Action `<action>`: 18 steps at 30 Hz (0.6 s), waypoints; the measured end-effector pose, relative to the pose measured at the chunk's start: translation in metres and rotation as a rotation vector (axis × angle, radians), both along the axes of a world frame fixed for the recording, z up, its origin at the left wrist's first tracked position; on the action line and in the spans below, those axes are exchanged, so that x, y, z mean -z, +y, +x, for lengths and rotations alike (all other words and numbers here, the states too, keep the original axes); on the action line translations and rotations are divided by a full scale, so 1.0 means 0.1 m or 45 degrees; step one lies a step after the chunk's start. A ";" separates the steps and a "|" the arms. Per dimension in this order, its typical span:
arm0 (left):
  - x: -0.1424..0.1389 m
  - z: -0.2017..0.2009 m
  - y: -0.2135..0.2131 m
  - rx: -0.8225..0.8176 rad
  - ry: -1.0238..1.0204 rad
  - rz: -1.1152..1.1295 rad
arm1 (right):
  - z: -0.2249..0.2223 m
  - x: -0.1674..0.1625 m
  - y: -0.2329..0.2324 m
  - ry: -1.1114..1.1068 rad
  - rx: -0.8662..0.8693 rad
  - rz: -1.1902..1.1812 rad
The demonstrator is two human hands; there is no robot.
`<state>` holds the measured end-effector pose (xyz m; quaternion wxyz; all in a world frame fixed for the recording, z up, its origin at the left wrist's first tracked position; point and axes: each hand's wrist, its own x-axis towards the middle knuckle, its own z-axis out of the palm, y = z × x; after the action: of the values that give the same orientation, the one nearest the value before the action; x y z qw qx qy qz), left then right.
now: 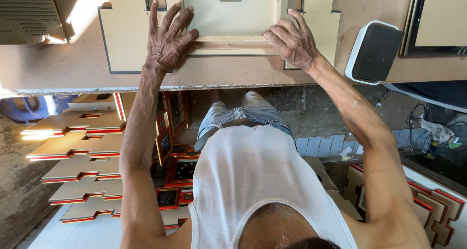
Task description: The person sands wooden picture frame components with a sanding block, then fits thin wooden strips into the frame recesses and presses them into place. They work on several frame pieces on the workbench and finally pick up a completed frame and carry it away.
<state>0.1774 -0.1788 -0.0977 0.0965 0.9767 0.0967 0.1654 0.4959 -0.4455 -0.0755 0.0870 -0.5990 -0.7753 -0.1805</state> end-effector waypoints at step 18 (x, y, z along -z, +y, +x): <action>0.06 -0.05 -1.03 -0.112 -0.006 -0.188 | -1.14 0.12 0.06 0.644 0.097 -0.325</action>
<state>0.1722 -0.2813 -0.1041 0.1613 0.9613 0.1514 0.1643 0.3820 -0.4395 -0.0871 0.1946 -0.6597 -0.7224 0.0704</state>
